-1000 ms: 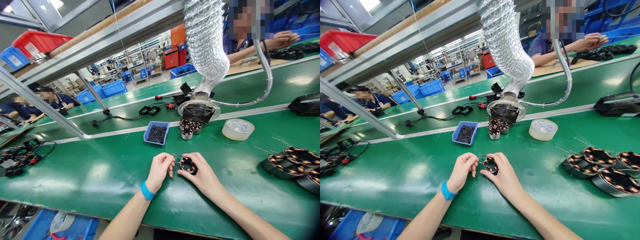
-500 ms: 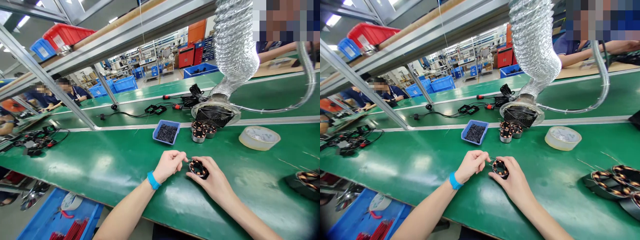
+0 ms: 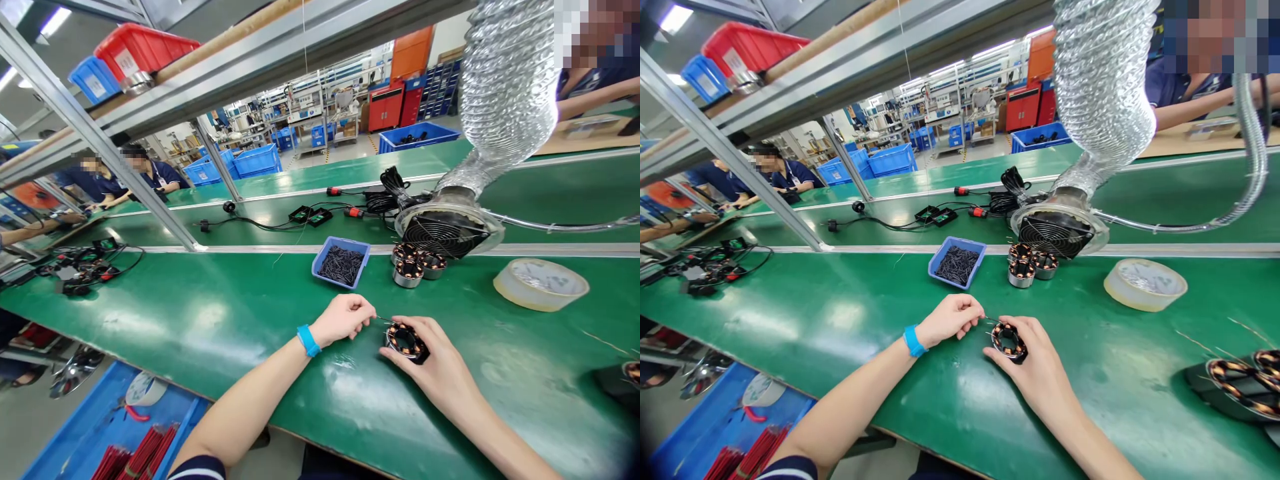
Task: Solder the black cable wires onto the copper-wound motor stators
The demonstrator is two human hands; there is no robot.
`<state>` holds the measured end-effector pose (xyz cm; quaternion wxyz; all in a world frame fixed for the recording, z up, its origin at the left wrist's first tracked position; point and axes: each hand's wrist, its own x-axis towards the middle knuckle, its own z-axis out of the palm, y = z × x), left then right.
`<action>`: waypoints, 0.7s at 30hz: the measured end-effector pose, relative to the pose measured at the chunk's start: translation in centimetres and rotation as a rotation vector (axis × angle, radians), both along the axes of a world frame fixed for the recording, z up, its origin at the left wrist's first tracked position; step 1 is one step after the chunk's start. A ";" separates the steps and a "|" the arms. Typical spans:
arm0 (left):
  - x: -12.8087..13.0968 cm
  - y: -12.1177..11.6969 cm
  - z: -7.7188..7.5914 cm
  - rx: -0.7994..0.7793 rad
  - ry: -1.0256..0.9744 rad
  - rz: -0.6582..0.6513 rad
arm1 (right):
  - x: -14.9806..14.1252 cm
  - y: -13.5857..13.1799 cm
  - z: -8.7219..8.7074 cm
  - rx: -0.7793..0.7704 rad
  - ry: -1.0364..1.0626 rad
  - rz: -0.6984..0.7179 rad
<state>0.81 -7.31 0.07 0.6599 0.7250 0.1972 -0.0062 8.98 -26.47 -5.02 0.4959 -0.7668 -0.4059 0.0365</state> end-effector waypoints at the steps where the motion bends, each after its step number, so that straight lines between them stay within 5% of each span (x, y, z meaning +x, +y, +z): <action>1: 0.1 0.2 0.1 -0.016 0.011 -0.032 | 0.0 0.0 0.0 0.000 0.000 -0.001; 9: 0.4 -0.9 0.8 -0.311 0.015 -0.107 | 0.0 0.0 -0.2 0.005 0.004 0.016; 11: 0.4 -1.2 1.5 -0.214 0.001 -0.131 | 0.1 -0.1 0.0 0.002 0.005 0.025; 13: 0.3 -0.4 2.6 0.067 -0.097 -0.081 | 0.6 -0.1 0.1 -0.013 0.007 0.041; 15: 0.3 2.2 3.9 0.436 -0.277 0.072 | 1.5 0.0 0.1 -0.025 0.007 0.043; 18: 1.0 10.0 5.3 0.847 -0.430 0.397 | 3.4 0.6 -0.4 -0.004 -0.015 -0.030; 21: 2.0 19.6 5.6 1.122 -0.093 0.585 | 5.0 1.8 -1.1 0.023 -0.021 -0.123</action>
